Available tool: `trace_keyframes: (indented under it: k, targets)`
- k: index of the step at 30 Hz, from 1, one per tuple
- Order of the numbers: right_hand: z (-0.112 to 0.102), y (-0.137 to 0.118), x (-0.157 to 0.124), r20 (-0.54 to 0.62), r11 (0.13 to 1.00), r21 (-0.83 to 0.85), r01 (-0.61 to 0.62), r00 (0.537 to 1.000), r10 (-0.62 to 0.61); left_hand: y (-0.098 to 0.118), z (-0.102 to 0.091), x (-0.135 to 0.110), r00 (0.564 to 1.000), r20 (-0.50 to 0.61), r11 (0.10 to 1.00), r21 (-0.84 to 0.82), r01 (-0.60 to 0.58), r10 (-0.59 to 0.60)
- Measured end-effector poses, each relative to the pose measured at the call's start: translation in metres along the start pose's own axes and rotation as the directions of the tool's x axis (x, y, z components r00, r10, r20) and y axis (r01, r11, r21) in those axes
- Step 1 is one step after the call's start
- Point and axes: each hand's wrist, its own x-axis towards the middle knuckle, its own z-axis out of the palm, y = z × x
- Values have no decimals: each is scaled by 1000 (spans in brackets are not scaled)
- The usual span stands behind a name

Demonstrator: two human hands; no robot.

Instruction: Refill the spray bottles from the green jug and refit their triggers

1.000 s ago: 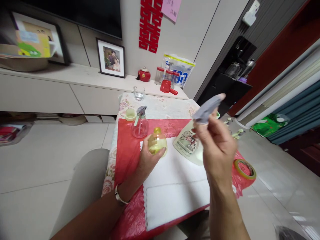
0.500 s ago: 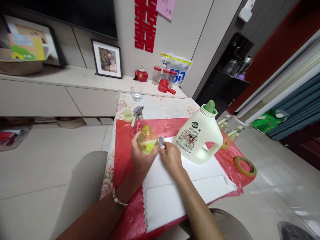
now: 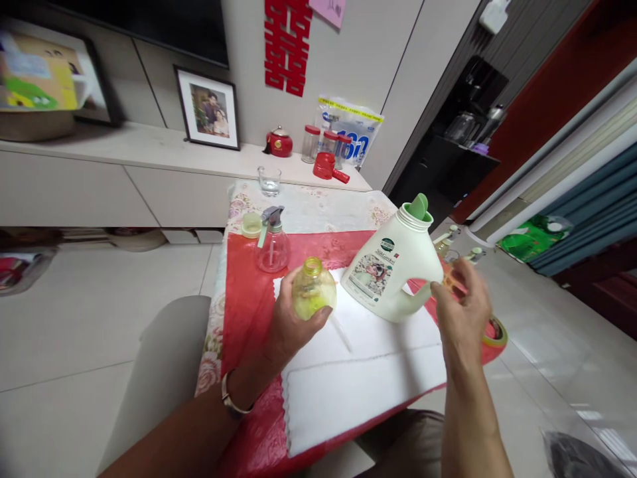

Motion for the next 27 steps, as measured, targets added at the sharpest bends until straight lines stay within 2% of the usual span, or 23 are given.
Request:
trace_keyframes:
  k: [3, 5, 9, 12, 14, 18, 23, 25, 27]
  targets:
    - [7, 25, 9, 243, 956, 168, -241, 950, 197, 1, -1, -2, 991, 132, 1000, -1, 12, -11]
    - [16, 36, 12, 270, 933, 176, -312, 927, 259, 1, -1, -3, 972, 237, 1000, -8, 7, -5]
    - [35, 47, 17, 158, 920, 179, -348, 933, 322, -1, 0, -5, 891, 455, 999, -27, 34, -18]
    - [46, 46, 18, 40, 927, 197, -319, 947, 317, -4, 0, -4, 850, 526, 999, -27, 28, -10]
    - [47, 42, 20, -22, 940, 194, -282, 956, 291, -6, 0, -3, 847, 531, 1000, -21, -12, 21]
    - [30, 29, 30, -88, 968, 137, -211, 971, 224, -8, 0, -2, 850, 527, 1000, 6, -20, 14]
    - [-14, 5, 50, -158, 994, -14, -105, 982, 102, -6, 0, -1, 871, 491, 999, 31, 17, -30]
    - [-32, -6, 54, -141, 991, -125, -49, 990, 31, -4, 1, -1, 892, 450, 998, 64, 21, -48]
    - [-46, -18, 55, -60, 967, -255, 16, 998, -33, -2, 1, 0, 913, 402, 993, 109, 36, -77]
